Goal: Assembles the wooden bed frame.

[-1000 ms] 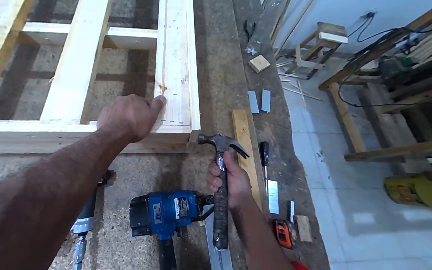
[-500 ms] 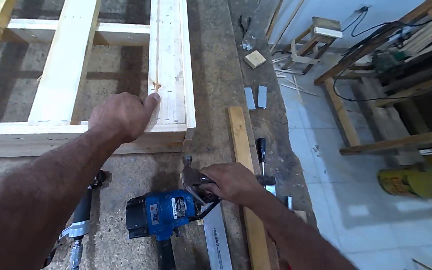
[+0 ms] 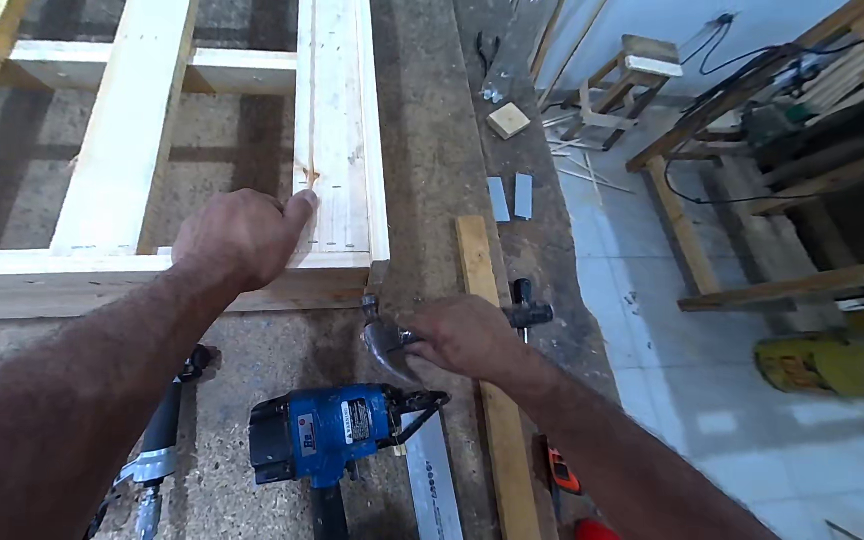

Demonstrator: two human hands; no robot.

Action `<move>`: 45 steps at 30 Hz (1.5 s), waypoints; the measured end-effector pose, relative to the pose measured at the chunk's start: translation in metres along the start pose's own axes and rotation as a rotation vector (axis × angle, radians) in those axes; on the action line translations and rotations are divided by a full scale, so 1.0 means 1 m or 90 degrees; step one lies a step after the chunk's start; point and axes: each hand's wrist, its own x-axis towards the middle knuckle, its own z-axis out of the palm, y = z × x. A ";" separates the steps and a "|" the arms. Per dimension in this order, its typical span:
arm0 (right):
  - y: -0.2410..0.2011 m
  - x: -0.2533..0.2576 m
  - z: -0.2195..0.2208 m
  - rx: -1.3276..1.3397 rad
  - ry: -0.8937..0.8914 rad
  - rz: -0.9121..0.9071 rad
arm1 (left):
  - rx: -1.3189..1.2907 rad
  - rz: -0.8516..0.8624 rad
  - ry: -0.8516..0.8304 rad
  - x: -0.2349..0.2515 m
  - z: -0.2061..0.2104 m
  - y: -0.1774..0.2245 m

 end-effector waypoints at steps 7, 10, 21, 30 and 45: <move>0.001 -0.001 -0.001 -0.017 -0.004 -0.005 | 0.000 0.000 0.005 0.000 0.001 0.000; -0.010 -0.018 -0.006 0.097 -0.002 0.057 | 0.001 0.001 0.002 0.001 0.000 -0.001; -0.063 -0.013 0.003 1.351 0.507 0.563 | -0.006 -0.004 0.002 0.002 0.001 -0.001; -0.081 -0.001 0.006 1.416 0.434 0.504 | -0.004 -0.009 0.000 0.000 0.000 0.001; -0.070 -0.003 0.002 1.440 0.342 0.477 | 0.003 -0.005 0.000 0.001 0.000 0.001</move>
